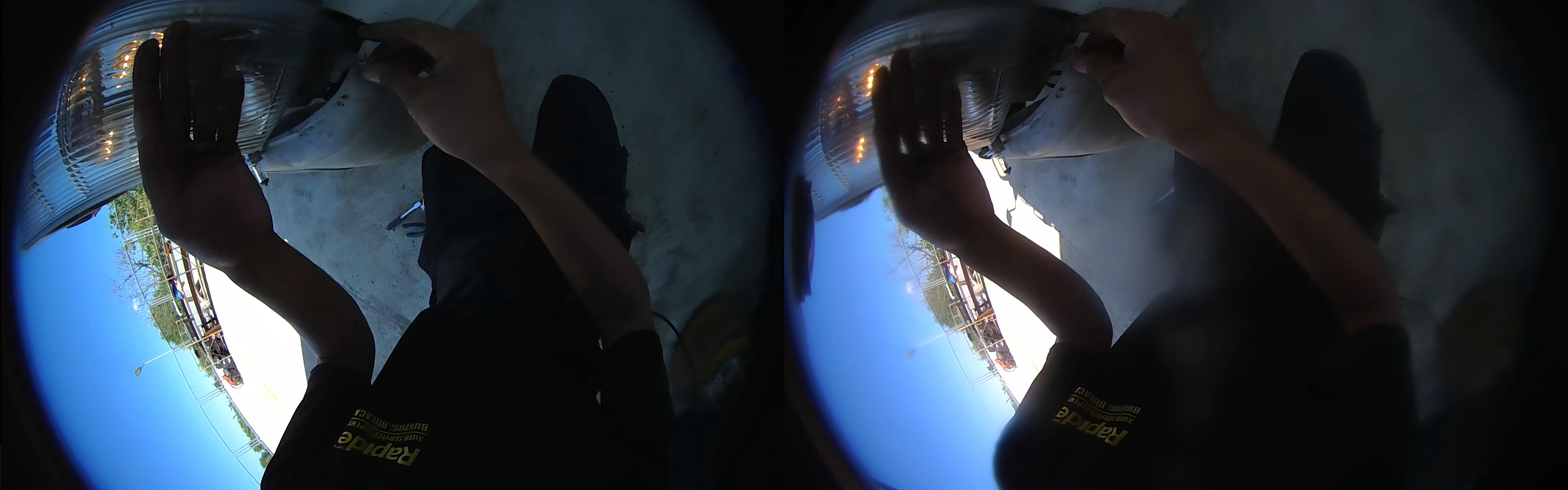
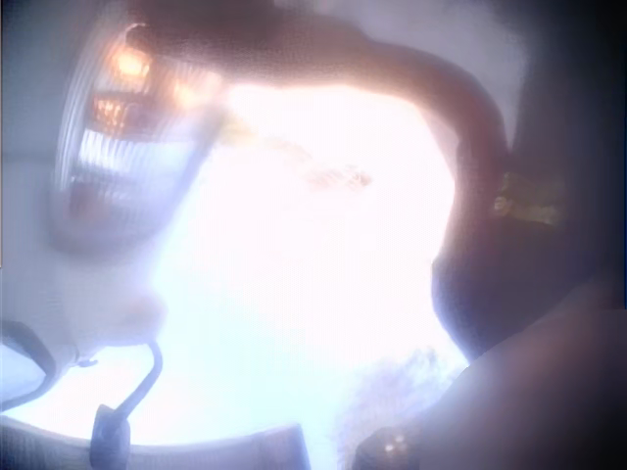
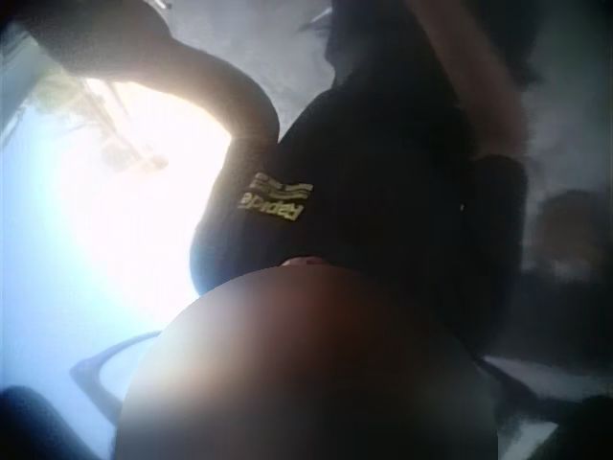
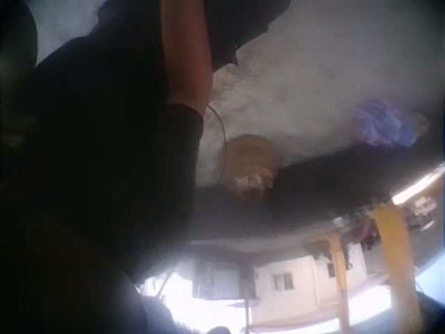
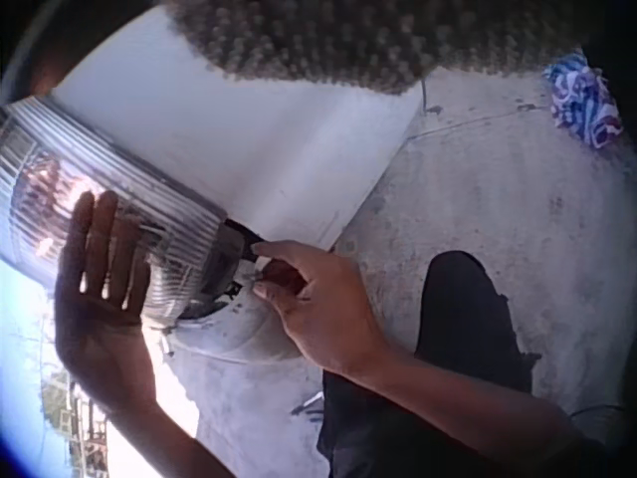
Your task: The person installs a headlight assembly on a white van. They connect the bulb socket, position the headlight into the front housing, and secure it with bolts using a ratchet. The headlight is tested and remains illuminated during installation.
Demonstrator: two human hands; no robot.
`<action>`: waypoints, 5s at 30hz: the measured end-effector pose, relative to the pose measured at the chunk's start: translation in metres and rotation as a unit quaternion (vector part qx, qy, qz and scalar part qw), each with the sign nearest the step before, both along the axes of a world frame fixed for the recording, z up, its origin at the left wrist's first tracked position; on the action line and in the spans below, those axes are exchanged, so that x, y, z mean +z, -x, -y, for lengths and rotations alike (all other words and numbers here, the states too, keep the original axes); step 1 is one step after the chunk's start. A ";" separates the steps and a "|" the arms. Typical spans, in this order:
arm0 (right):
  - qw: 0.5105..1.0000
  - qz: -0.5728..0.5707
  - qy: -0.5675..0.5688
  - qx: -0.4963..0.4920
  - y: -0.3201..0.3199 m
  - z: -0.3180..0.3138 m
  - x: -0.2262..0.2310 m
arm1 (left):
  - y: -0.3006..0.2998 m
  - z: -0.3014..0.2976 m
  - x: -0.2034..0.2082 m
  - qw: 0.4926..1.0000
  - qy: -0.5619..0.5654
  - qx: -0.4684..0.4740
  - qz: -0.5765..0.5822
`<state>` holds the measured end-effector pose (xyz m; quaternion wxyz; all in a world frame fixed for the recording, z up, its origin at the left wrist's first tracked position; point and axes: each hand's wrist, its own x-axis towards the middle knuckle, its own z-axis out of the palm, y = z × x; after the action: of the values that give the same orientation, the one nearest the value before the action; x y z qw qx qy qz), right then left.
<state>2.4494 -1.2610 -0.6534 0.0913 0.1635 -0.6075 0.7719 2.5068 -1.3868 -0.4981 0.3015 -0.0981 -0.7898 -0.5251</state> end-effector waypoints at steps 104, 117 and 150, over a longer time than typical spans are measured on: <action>0.930 -0.023 -0.156 -0.331 0.000 0.081 0.010 | 0.006 -0.004 -0.007 0.999 -0.007 0.032 -0.039; 0.957 -0.026 -0.050 -0.284 -0.002 0.071 0.010 | 0.006 0.002 -0.004 0.995 0.038 0.082 -0.037; 0.973 -0.030 -0.037 -0.227 -0.003 0.075 0.013 | -0.001 0.025 0.008 0.906 -0.271 -0.313 0.093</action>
<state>2.4525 -1.3365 -0.6406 0.2764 0.0478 -0.6539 0.7026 2.5080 -1.4118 -0.4901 0.0621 -0.2055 -0.5702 -0.7930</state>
